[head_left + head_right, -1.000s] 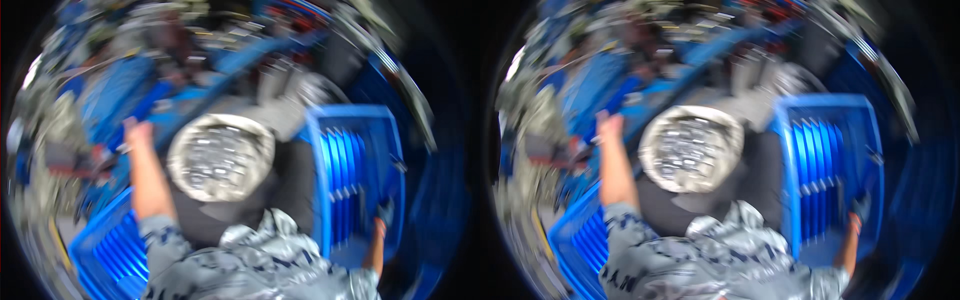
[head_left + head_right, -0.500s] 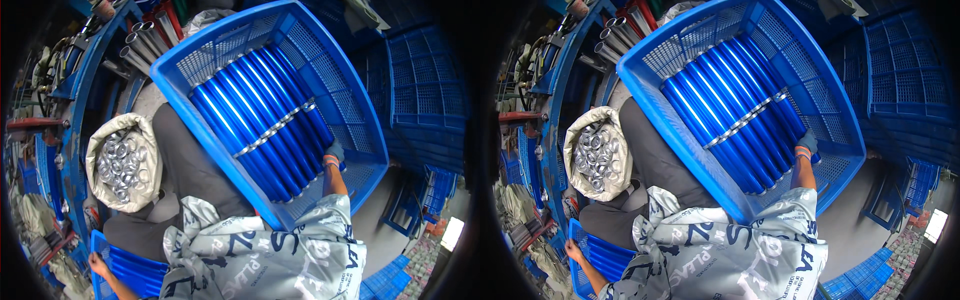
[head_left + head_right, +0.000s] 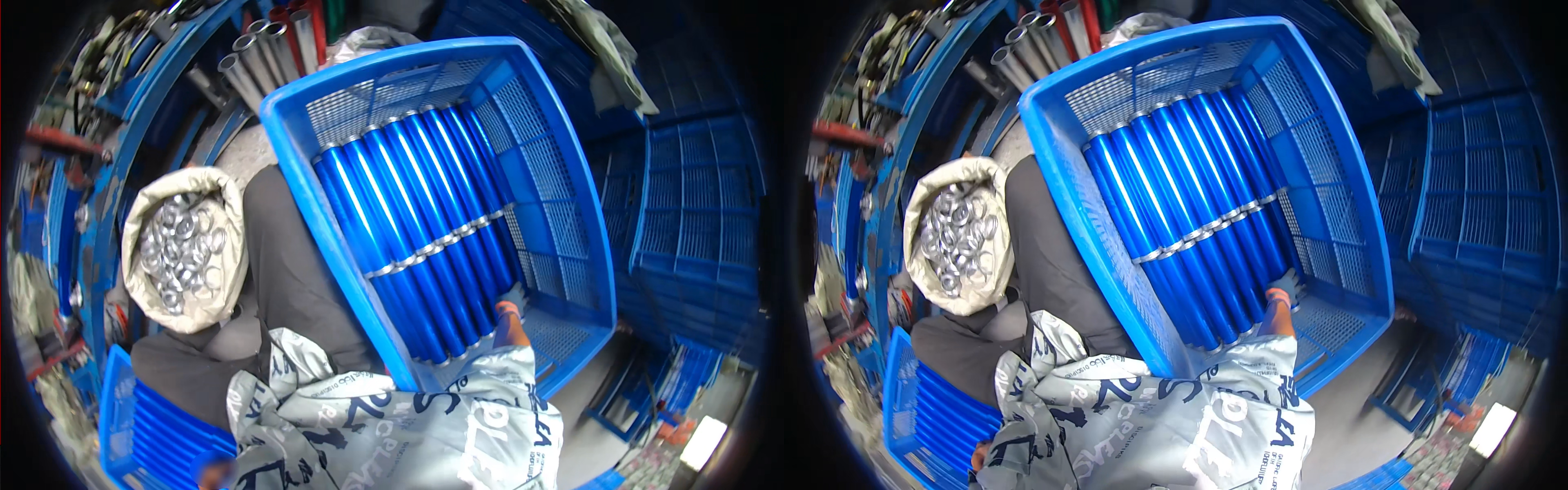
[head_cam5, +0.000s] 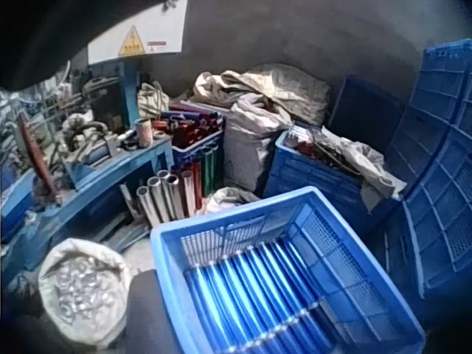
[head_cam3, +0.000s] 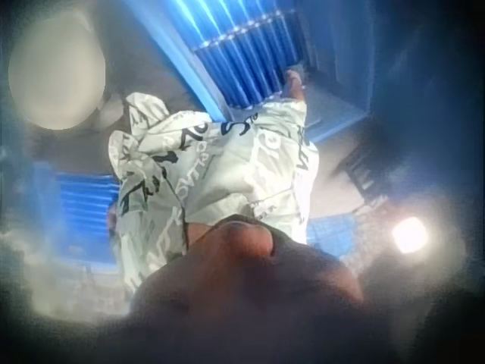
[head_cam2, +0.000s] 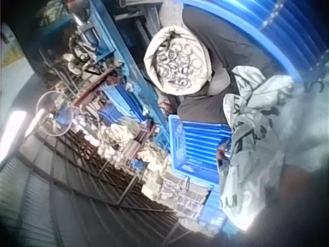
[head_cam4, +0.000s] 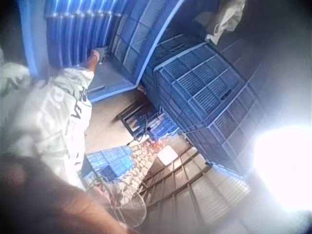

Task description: The person assembles metal pipes with circular metal components by hand, then organizes the assembled items into blue plastic crates.

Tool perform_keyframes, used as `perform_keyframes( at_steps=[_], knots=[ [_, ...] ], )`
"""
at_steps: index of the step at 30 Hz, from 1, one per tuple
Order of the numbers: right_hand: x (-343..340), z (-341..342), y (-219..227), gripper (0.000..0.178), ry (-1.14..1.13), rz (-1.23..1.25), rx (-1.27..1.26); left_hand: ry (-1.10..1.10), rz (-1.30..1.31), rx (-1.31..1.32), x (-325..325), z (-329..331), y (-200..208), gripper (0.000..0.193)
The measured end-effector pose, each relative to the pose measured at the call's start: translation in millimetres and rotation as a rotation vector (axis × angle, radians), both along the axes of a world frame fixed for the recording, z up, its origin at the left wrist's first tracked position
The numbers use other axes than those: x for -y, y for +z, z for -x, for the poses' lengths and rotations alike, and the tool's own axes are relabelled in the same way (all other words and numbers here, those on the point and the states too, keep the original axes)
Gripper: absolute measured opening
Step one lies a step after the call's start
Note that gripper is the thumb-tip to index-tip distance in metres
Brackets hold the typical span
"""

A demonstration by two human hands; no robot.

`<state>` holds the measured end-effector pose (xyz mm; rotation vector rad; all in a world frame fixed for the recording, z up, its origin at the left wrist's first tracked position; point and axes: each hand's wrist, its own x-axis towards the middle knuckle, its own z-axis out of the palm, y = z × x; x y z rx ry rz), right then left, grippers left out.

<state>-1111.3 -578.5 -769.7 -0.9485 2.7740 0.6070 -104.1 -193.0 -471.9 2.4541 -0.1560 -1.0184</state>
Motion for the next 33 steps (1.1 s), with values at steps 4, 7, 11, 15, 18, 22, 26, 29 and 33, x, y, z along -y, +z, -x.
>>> perform_keyframes(
  at_steps=[4,7,11,15,18,22,26,29,33],
  knots=[
    [-13.6,-20.7,-1.2,0.085,-0.012,-0.006,0.095,0.084,-0.059,-0.06,-27.4,59.8,-20.9,0.018],
    [0.6,-5.4,-1.7,0.057,0.042,-0.214,-0.023,0.09,-0.104,-0.117,-31.7,88.9,-49.7,0.02],
    [-5.3,7.3,-20.7,0.053,0.05,-0.17,0.057,0.066,-0.162,-0.15,-19.5,110.8,-74.4,0.022],
    [-34.5,13.3,-63.6,0.05,-0.058,-0.008,0.029,0.033,-0.232,-0.165,11.3,123.4,-87.0,0.025],
    [-34.2,33.5,-98.7,0.06,0.475,0.115,-0.407,0.071,-0.22,-0.209,14.3,144.6,-107.8,0.027],
    [52.9,52.3,-56.5,0.028,0.593,-0.347,0.009,0.271,-0.189,-0.073,-122.4,73.0,-84.1,0.031],
    [167.2,-31.2,46.0,0.06,0.254,0.903,0.09,0.208,-0.092,-0.039,-160.5,-8.7,54.4,0.042],
    [303.4,-228.2,197.0,0.049,0.491,1.409,0.698,0.659,0.648,0.126,-140.8,-63.4,103.7,0.03],
    [299.4,-551.8,398.6,0.044,1.21,1.004,1.334,0.227,0.462,0.309,34.4,-109.2,139.4,0.06]
  ],
)
